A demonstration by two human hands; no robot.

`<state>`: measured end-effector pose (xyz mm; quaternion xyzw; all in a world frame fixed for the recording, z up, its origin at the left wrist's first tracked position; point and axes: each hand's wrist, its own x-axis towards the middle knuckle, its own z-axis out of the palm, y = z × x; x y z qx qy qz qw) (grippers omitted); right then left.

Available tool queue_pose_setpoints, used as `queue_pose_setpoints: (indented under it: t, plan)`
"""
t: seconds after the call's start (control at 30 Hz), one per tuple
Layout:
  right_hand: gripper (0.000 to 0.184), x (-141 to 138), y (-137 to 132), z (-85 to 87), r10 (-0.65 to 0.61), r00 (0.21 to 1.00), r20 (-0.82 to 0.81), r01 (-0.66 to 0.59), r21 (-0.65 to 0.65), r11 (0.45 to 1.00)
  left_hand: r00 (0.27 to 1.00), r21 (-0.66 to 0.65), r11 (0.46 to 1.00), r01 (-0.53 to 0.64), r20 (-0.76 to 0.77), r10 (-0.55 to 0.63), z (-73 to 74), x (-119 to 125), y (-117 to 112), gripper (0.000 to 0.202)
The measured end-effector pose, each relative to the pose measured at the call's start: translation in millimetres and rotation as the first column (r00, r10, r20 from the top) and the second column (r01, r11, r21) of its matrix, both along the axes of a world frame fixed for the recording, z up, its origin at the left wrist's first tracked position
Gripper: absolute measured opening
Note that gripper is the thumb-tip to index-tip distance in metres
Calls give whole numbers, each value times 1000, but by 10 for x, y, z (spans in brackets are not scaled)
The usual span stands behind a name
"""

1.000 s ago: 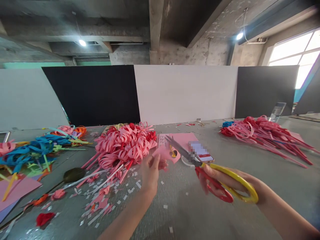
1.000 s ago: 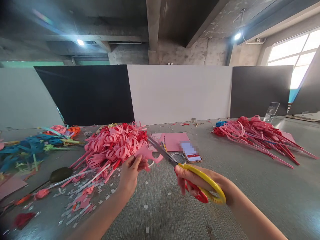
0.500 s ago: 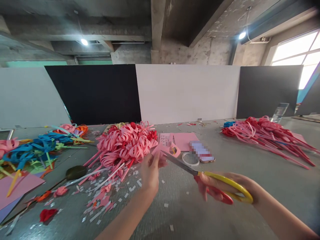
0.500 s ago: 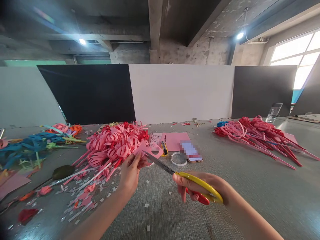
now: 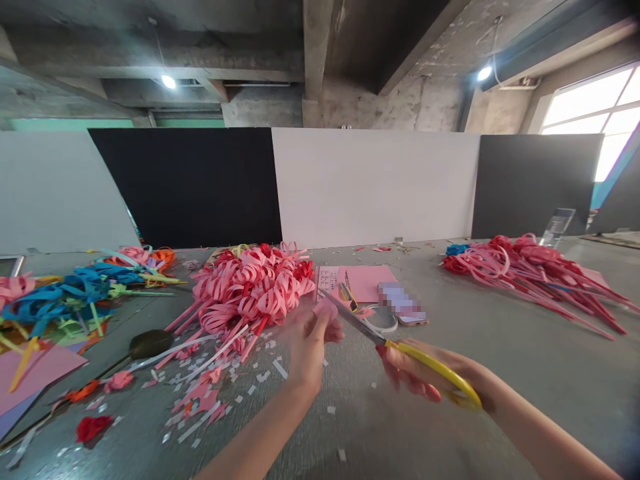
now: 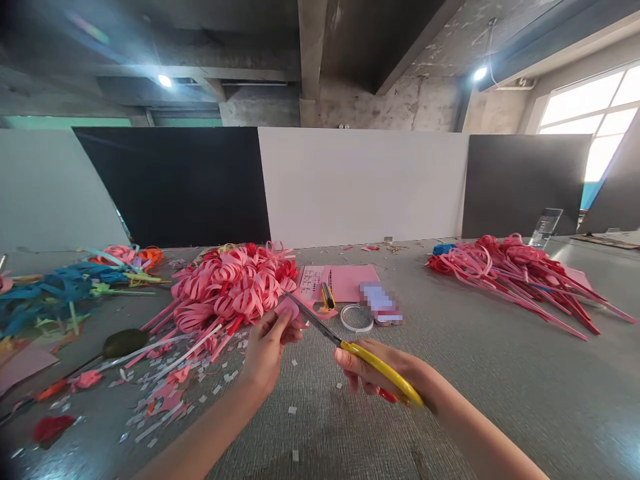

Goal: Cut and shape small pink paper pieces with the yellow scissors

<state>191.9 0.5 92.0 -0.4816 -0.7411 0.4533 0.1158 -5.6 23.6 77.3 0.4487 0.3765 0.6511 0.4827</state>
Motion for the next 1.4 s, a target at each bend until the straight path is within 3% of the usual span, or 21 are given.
queue_pose_setpoints:
  t: [0.27, 0.87, 1.03, 1.23, 1.4]
  plan:
    - [59, -38, -8, 44, 57, 996, 62, -64, 125, 990, 1000, -31, 999, 16, -6, -17, 14, -11, 12, 19]
    - [51, 4, -42, 35, -2, 999, 49, -4, 124, 992, 987, -90, 983, 157, -26, -160, 122, -145, 89, 14]
    - [48, 27, -62, 50, -32, 999, 35, 27, 145, 989, 976, -126, 969, 212, -20, -217, 166, -195, 97, 9]
    - [53, 5, -97, 193, 22, 994, 108, -35, 117, 992, 954, -196, 935, 295, 8, -299, 231, -262, 125, 7]
    - [51, 15, -95, 162, -7, 997, 78, -3, 121, 993, 937, -230, 911, 343, 12, -350, 240, -322, 164, 6]
